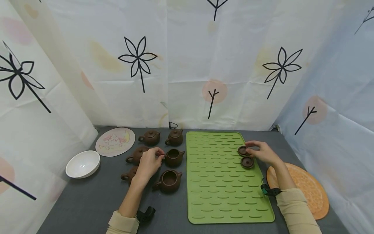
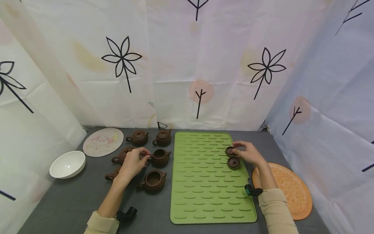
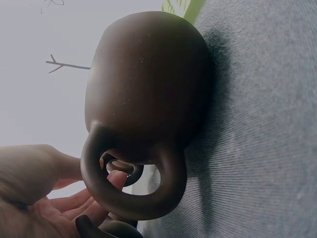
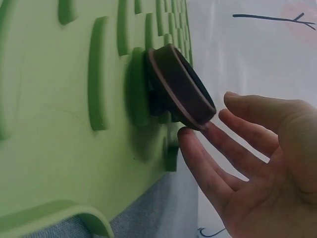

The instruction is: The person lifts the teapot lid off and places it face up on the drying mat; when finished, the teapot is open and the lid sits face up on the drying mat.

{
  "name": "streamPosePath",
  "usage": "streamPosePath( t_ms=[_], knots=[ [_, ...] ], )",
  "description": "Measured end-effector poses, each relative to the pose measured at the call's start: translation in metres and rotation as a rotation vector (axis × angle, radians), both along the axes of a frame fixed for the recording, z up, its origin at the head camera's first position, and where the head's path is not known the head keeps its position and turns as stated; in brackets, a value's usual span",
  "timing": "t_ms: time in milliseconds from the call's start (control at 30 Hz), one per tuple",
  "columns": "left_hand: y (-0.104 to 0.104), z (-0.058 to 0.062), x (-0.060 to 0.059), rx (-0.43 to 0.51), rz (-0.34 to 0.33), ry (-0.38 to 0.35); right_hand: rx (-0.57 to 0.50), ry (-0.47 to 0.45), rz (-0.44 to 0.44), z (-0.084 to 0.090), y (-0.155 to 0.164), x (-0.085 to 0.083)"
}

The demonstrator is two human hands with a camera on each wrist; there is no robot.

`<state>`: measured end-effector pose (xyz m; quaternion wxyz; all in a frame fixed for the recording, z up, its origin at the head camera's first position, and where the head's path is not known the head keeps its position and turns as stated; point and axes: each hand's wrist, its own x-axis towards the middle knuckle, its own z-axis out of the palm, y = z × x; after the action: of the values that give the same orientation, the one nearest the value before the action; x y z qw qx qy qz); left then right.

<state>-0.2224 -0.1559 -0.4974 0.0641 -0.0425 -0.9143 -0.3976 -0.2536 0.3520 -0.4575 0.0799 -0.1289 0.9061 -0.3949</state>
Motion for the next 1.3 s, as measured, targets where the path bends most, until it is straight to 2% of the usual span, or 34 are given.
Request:
streamPosePath(
  t_ms=[67, 100, 200, 300, 400, 600, 733, 1000, 1300],
  knots=[
    [0.004, 0.014, 0.007, -0.006, 0.004, -0.017, 0.012, 0.019, -0.005, 0.002, 0.001, 0.001],
    [0.003, 0.012, 0.006, -0.008, 0.002, -0.007, 0.013, 0.027, -0.007, 0.003, 0.002, 0.002],
    [0.005, 0.021, 0.01, -0.011, -0.008, -0.003, 0.027, 0.065, -0.029, 0.007, 0.002, 0.005],
    [0.002, 0.017, 0.007, -0.008, -0.025, 0.018, 0.012, 0.105, -0.059, 0.011, 0.001, 0.007],
    [0.001, 0.02, 0.006, -0.021, -0.025, 0.006, -0.006, 0.145, -0.095, 0.014, -0.003, 0.007],
    [0.004, 0.038, 0.007, -0.046, 0.005, -0.025, -0.067, 0.227, -0.118, 0.019, -0.02, 0.001],
    [0.003, 0.046, 0.001, -0.074, 0.025, -0.023, -0.112, 0.245, -0.096, 0.025, -0.039, -0.003],
    [0.003, 0.056, -0.013, -0.065, -0.002, -0.002, -0.189, 0.246, 0.011, 0.03, -0.077, -0.015],
    [0.006, 0.057, -0.033, -0.083, -0.016, -0.005, -0.214, 0.198, 0.058, 0.033, -0.12, -0.026]
  ],
)
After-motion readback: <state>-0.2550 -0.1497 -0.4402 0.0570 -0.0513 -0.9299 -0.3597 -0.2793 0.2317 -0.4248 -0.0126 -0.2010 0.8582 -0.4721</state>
